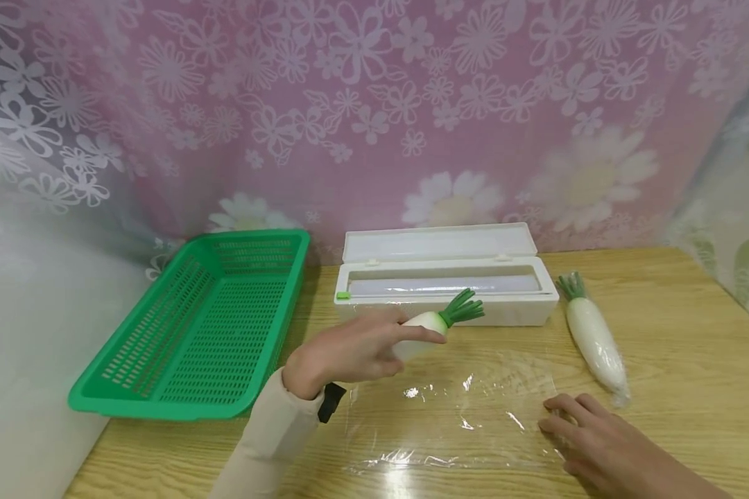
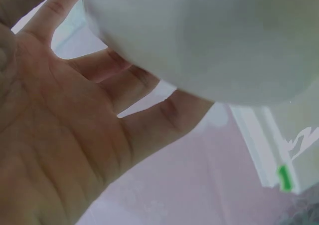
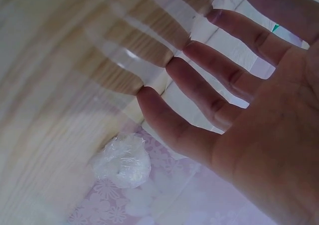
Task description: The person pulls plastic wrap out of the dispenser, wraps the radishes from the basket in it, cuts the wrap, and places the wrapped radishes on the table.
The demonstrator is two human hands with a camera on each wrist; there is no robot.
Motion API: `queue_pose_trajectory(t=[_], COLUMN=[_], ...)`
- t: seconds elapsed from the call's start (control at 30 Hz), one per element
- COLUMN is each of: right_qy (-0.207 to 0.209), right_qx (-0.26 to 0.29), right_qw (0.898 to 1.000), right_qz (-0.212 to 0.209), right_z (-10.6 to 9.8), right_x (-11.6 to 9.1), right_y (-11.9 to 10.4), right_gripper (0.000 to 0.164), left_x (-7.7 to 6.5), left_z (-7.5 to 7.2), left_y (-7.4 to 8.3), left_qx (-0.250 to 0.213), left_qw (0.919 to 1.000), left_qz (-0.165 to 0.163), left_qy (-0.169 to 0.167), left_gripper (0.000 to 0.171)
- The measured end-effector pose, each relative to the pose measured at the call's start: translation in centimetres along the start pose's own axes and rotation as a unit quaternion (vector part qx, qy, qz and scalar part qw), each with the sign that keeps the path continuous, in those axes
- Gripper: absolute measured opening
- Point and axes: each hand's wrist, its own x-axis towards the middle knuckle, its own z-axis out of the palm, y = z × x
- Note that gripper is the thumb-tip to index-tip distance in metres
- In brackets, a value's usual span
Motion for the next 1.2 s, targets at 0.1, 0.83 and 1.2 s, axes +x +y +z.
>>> queue_pose_trajectory(t=[0.1, 0.83, 1.2], right_qy=[-0.002, -0.039, -0.031], right_qx=[0.002, 0.006, 0.004], right_qw=[1.000, 0.999, 0.999], right_qz=[0.002, 0.022, 0.024], right_z=[0.0, -0.3, -0.3], right_x=[0.1, 0.3, 0.2], right_y=[0.0, -0.1, -0.2], right_gripper=[0.050, 0.062, 0.065], left_x=[0.3, 2.8, 3.6], left_z=[0.5, 4.7, 7.2], left_y=[0.2, 1.7, 2.8], left_qx=[-0.010, -0.002, 0.016], left_qw=[0.9999, 0.9946, 0.9874], left_qz=[-0.004, -0.002, -0.015], left_qy=[-0.013, -0.104, -0.156], left_gripper=[0.060, 0.059, 0.061])
